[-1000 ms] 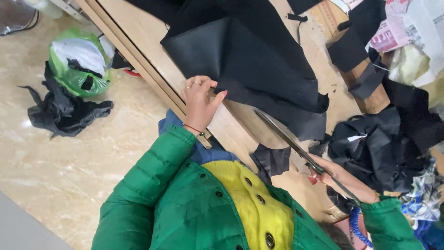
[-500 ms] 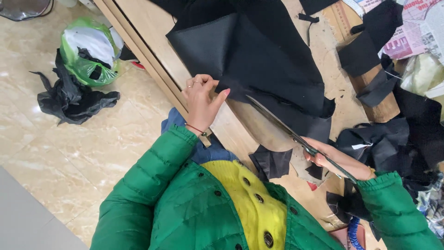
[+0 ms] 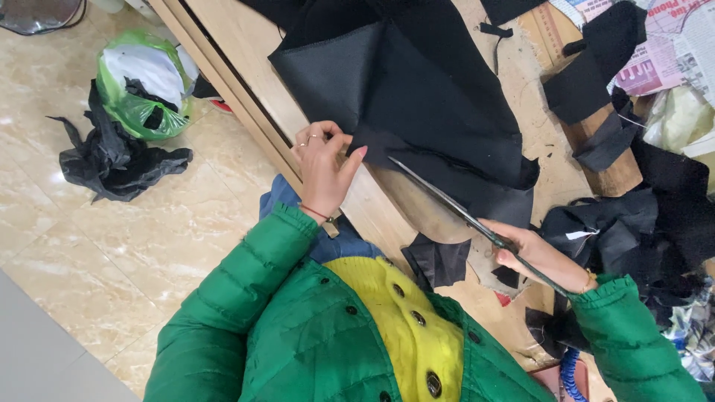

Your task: The person irons a black fabric piece on a wooden table using a steam iron. They then use scissors to cut the fabric into strips and smaller pieces, arranging the cut sections on the table.

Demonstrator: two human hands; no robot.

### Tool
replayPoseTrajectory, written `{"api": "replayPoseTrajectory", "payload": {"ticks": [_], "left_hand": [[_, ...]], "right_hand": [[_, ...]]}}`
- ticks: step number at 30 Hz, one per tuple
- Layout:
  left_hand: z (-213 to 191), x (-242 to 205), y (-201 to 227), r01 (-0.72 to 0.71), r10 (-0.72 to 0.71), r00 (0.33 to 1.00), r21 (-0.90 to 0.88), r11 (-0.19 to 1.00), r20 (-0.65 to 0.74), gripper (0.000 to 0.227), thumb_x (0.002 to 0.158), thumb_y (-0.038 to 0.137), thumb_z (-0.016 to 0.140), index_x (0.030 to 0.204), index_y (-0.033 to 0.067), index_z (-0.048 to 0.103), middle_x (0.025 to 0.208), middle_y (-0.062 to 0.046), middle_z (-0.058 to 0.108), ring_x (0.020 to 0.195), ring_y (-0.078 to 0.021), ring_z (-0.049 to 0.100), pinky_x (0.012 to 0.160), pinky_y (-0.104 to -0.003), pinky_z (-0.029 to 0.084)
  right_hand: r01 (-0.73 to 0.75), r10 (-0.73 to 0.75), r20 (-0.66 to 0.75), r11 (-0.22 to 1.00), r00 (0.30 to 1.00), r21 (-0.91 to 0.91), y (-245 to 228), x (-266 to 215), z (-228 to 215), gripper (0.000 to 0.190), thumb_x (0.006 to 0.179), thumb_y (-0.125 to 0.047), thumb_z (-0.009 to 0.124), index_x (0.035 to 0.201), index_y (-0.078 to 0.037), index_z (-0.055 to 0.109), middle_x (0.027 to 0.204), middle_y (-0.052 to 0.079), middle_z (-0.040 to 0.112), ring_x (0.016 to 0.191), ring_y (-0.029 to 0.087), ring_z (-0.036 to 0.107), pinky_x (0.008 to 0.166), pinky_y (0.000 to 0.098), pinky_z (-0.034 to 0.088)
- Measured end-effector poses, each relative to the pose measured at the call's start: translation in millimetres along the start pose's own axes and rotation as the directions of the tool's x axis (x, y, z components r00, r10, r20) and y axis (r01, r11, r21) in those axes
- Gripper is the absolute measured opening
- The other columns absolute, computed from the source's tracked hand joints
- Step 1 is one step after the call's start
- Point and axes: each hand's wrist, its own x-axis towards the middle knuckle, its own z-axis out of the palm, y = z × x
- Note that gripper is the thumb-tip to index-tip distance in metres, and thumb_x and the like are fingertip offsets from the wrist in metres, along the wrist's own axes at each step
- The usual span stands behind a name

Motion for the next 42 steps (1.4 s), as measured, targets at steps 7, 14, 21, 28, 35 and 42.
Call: {"api": "replayPoseTrajectory", "payload": {"ticks": [7, 14, 21, 28, 35, 42], "left_hand": [[7.2, -48.8, 12.8, 0.175, -0.058, 0.958, -0.411, 0.895, 0.281, 0.025, 0.097, 0.030, 0.067, 0.085, 0.0085, 0.066, 0.091, -0.003, 0.057, 0.080, -0.0173, 0.054, 0.071, -0.033, 0.042], [9.4, -51.5, 32.6, 0.425, -0.068, 0.806, -0.494, 0.759, 0.588, 0.020, 0.099, 0.028, 0.068, 0.092, 0.0129, 0.056, 0.089, 0.004, 0.050, 0.085, -0.0096, 0.048, 0.081, -0.025, 0.039], [23.8, -22.7, 109.9, 0.393, 0.347, 0.713, -0.758, 0.521, 0.609, 0.014, 0.099, 0.012, 0.069, 0.110, 0.0044, 0.068, 0.112, 0.002, 0.068, 0.109, -0.0073, 0.063, 0.112, -0.025, 0.051], [85.7, -24.0, 77.4, 0.589, 0.294, 0.619, -0.679, 0.438, 0.728, 0.035, 0.095, 0.015, 0.069, 0.081, 0.0221, 0.038, 0.077, 0.014, 0.035, 0.074, 0.0034, 0.036, 0.065, -0.018, 0.028], [41.6, 4.4, 51.6, 0.362, -0.035, 0.672, -0.287, 0.887, 0.740, 0.022, 0.095, 0.018, 0.063, 0.082, 0.0131, 0.046, 0.070, -0.002, 0.066, 0.083, -0.0169, 0.083, 0.058, -0.019, 0.056], [28.3, -6.4, 42.8, 0.585, -0.140, 0.690, -0.433, 0.686, 0.710, 0.031, 0.096, 0.016, 0.070, 0.113, 0.0100, 0.045, 0.061, -0.001, 0.049, 0.073, -0.0165, 0.076, 0.084, -0.028, 0.067]], "right_hand": [[-0.253, 0.248, -0.056, 0.912, 0.967, -0.322, 15.6, -64.5, 22.8, 0.085, 0.078, -0.045, 0.074, 0.156, -0.029, 0.046, 0.105, -0.004, 0.080, 0.085, 0.011, 0.075, 0.083, 0.0244, 0.058], [-0.208, 0.230, -0.124, 0.963, 0.965, 0.171, 78.4, -109.4, 64.3, 0.071, 0.086, 0.002, 0.070, 0.154, -0.016, 0.055, 0.124, 0.001, 0.066, 0.092, 0.014, 0.056, 0.079, 0.0309, 0.043], [-0.250, 0.584, -0.281, 0.665, 0.761, 0.704, 66.4, -180.8, 88.3, 0.062, 0.099, 0.011, 0.042, 0.158, -0.007, 0.050, 0.079, 0.037, 0.052, 0.064, 0.034, 0.043, 0.058, 0.0428, 0.032], [-0.196, 0.668, -0.206, 0.475, 0.715, 0.858, 99.9, -189.5, 137.8, 0.060, 0.115, -0.038, 0.041, 0.089, 0.014, 0.056, 0.048, 0.022, 0.034, 0.034, 0.025, 0.022, 0.038, 0.0408, 0.021], [0.050, 0.229, -0.290, 0.700, 0.929, 0.712, 51.0, -181.0, 181.0, 0.081, 0.087, -0.040, 0.061, 0.157, -0.001, 0.045, 0.120, 0.014, 0.060, 0.097, 0.020, 0.059, 0.081, 0.0339, 0.049], [-0.090, 0.250, -0.215, 0.822, 0.944, 0.562, 19.4, -163.9, 176.4, 0.074, 0.091, -0.044, 0.049, 0.159, -0.017, 0.041, 0.120, 0.012, 0.069, 0.108, 0.012, 0.063, 0.051, 0.0199, 0.037]]}}
